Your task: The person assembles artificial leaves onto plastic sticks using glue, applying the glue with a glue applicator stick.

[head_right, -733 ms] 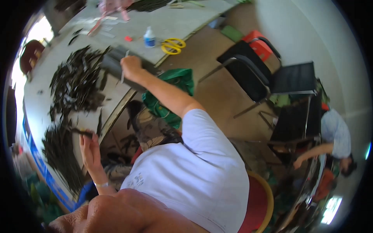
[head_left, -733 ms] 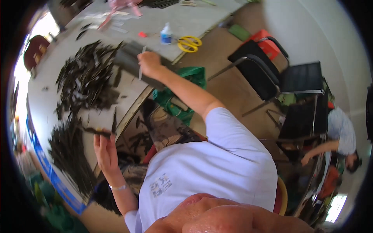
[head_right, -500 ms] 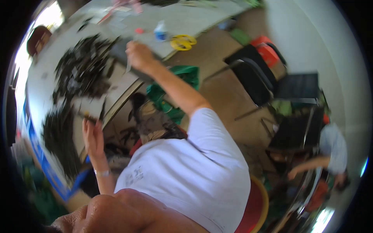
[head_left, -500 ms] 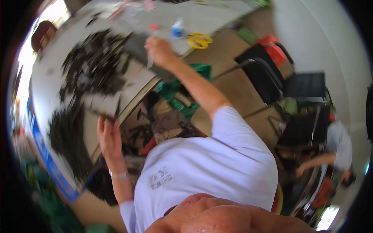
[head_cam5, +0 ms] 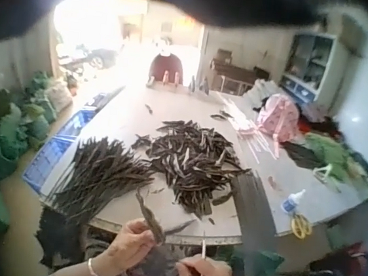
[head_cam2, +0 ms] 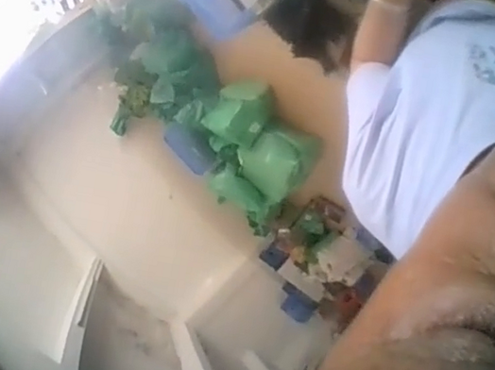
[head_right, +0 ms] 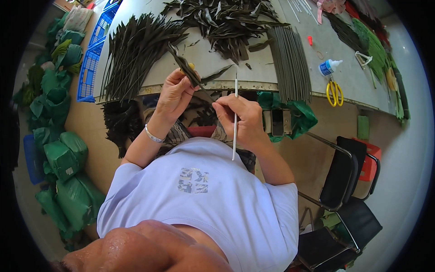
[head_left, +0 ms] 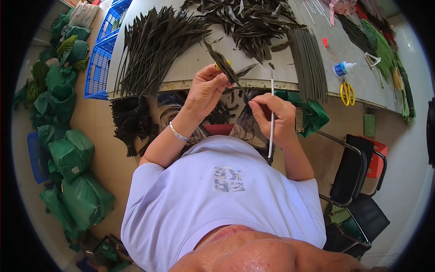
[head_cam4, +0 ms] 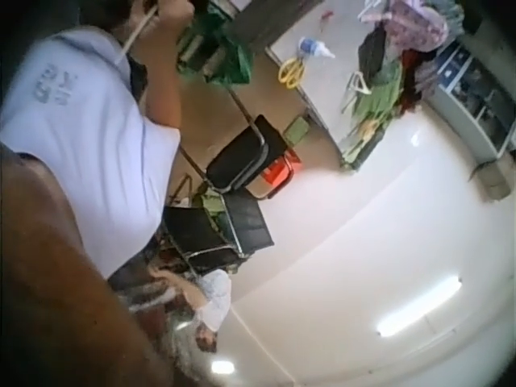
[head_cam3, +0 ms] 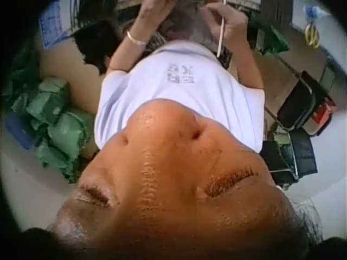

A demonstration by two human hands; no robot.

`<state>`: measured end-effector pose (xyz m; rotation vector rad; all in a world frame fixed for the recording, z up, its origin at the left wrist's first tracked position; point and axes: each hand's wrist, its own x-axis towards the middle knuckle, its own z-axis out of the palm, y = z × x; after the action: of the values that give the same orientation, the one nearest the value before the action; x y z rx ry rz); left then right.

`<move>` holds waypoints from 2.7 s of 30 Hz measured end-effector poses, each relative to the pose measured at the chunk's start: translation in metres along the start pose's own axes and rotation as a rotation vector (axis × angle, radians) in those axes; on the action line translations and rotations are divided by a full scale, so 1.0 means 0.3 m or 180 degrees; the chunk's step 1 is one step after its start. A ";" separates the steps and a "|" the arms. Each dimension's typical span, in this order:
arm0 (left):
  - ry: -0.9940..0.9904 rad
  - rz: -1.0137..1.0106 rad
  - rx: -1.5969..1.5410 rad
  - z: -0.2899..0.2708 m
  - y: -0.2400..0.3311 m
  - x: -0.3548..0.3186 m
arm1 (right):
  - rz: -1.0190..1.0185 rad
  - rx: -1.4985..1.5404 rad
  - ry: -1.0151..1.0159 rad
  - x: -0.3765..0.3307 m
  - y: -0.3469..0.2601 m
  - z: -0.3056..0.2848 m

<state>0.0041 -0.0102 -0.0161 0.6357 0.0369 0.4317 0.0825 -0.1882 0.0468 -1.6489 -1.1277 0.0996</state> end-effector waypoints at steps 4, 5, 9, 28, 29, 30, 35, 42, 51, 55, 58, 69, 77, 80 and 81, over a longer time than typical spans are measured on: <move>0.0029 0.0077 0.0058 -0.009 -0.003 -0.006 | 0.0107 -0.0097 -0.0127 -0.007 -0.005 0.018; 0.0032 0.0090 0.0058 -0.001 -0.005 -0.010 | 0.0149 -0.0146 -0.0097 -0.007 -0.008 0.023; 0.0170 0.0150 0.0264 0.029 -0.006 -0.026 | 0.0167 -0.0218 -0.0095 -0.009 -0.015 0.039; 0.0177 -0.0266 0.0031 -0.014 -0.006 -0.071 | -0.0057 0.0070 -0.0287 0.015 0.000 0.074; 0.0124 -0.0294 0.0076 -0.021 -0.008 -0.076 | -0.0045 0.0076 -0.0288 0.015 0.003 0.078; 0.0072 -0.0320 0.0120 -0.026 -0.010 -0.081 | -0.0001 0.0085 -0.0298 0.014 0.006 0.081; 0.0447 -0.0306 0.0326 -0.041 -0.002 -0.133 | 0.0605 0.0513 -0.0473 0.002 0.037 0.128; 0.0906 0.0119 0.0566 -0.068 0.079 -0.177 | 0.1059 0.1596 -0.0897 0.049 0.100 0.175; 0.0947 0.0013 0.0771 -0.065 0.118 -0.181 | 0.1545 0.1610 -0.0807 0.188 0.236 0.264; 0.0911 0.0058 0.0781 -0.059 0.112 -0.176 | 0.1526 0.1387 -0.0895 0.198 0.225 0.263; 0.0840 0.0073 0.0505 -0.066 0.104 -0.179 | 0.1389 0.1908 -0.0515 0.185 0.159 0.224; 0.0663 0.0109 0.0075 -0.022 0.070 -0.168 | 0.0737 0.2373 -0.0819 0.094 -0.027 0.105; 0.0462 0.0095 0.0201 0.000 0.076 -0.176 | 0.0499 0.1861 -0.0993 0.086 -0.032 0.090; 0.0607 0.0063 0.0236 -0.009 0.071 -0.181 | 0.0428 0.1760 -0.0951 0.083 -0.034 0.087; 0.0600 0.0070 0.0239 -0.013 0.071 -0.181 | 0.0403 0.1764 -0.0956 0.082 -0.036 0.087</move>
<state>-0.0539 -0.0145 -0.0121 0.6680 0.2264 0.5124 0.0745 -0.1529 0.0557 -1.2245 -1.0890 0.6987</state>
